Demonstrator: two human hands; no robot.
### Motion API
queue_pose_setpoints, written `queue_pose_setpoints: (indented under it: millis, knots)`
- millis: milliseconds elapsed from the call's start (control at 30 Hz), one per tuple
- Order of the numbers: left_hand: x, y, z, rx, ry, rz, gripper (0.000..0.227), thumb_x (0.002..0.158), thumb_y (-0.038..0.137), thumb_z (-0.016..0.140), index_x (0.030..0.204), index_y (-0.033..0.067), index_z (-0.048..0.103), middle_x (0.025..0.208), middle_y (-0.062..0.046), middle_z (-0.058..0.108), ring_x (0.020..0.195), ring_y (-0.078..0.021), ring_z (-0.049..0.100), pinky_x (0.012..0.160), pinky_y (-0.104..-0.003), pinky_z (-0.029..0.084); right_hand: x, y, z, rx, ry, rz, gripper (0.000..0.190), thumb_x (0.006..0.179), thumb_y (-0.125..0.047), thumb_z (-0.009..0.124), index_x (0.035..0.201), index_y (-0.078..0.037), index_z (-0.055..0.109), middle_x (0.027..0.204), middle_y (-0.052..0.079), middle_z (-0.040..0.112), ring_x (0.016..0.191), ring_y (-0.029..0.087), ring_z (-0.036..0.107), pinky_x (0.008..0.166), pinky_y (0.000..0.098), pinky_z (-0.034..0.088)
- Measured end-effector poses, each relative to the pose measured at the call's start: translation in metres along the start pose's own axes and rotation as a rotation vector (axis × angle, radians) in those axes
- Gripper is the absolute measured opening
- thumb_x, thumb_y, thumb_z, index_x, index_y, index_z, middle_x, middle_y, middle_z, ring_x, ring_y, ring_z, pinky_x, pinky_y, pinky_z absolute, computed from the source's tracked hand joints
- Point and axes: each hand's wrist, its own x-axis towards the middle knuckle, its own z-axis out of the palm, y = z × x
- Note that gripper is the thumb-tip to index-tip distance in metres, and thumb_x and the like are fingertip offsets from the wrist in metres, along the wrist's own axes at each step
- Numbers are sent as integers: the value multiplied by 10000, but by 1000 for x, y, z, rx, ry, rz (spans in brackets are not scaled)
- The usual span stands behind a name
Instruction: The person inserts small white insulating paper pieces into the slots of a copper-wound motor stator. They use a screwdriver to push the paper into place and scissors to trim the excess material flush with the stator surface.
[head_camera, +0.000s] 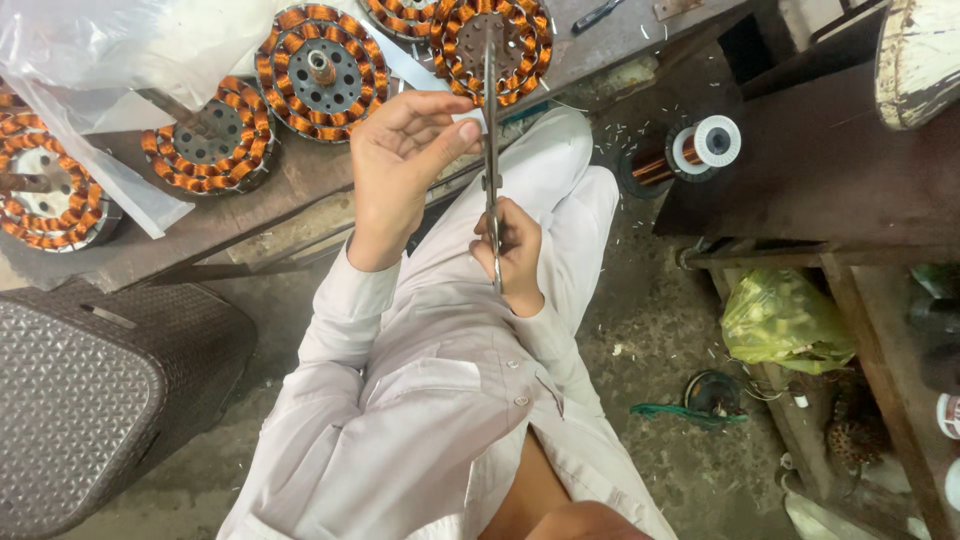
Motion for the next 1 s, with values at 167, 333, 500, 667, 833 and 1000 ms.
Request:
queue_pose_setpoints:
  millis: [167, 333, 500, 667, 833, 1000]
  knots:
    - [-2, -5, -6, -30, 0, 16, 332, 992, -54, 706, 1305, -61, 598, 1171, -77, 634, 1079, -192, 739, 965, -330, 617, -34, 25, -29, 57, -40, 205, 152, 792, 47, 663, 895, -15, 571, 831, -10, 553, 725, 55, 503, 652, 220, 391]
    - [7, -13, -17, 98, 13, 75, 204, 1067, -23, 721, 1252, -81, 656, 1199, -103, 684, 1082, -131, 667, 971, -288, 568, -83, 42, -80, -21, -79, 297, 211, 799, -47, 772, 885, -49, 579, 836, -19, 601, 750, 52, 550, 682, 211, 441]
    - [19, -32, -12, 2, 29, -56, 234, 1022, -3, 738, 1242, -40, 667, 1102, -93, 696, 975, -115, 677, 840, -277, 583, -106, 37, -76, 41, 82, 441, 212, 874, -136, 753, 971, -54, 582, 866, -27, 565, 751, 53, 495, 663, 204, 400]
    - [9, -40, 6, 28, -37, -58, 225, 1024, -22, 731, 1238, -54, 673, 1101, -69, 680, 977, -126, 704, 891, -282, 601, -61, 22, -48, -72, 97, 209, 302, 917, -260, 740, 1059, -77, 545, 904, -44, 479, 814, 64, 447, 740, 224, 368]
    - [4, -39, 11, 54, -58, -85, 270, 977, -75, 741, 1232, -68, 655, 1154, -93, 706, 995, -133, 705, 902, -294, 612, -24, -2, -28, -52, 20, 212, 329, 880, -222, 758, 1012, -57, 506, 886, -12, 433, 763, 92, 385, 700, 254, 328]
    - [3, -39, 8, 54, -33, -116, 283, 980, -98, 729, 1250, -70, 650, 1120, -108, 716, 1006, -138, 715, 923, -300, 633, -1, -17, -21, -115, -40, 114, 307, 855, -141, 752, 1003, -42, 502, 941, 12, 444, 784, 109, 373, 733, 261, 333]
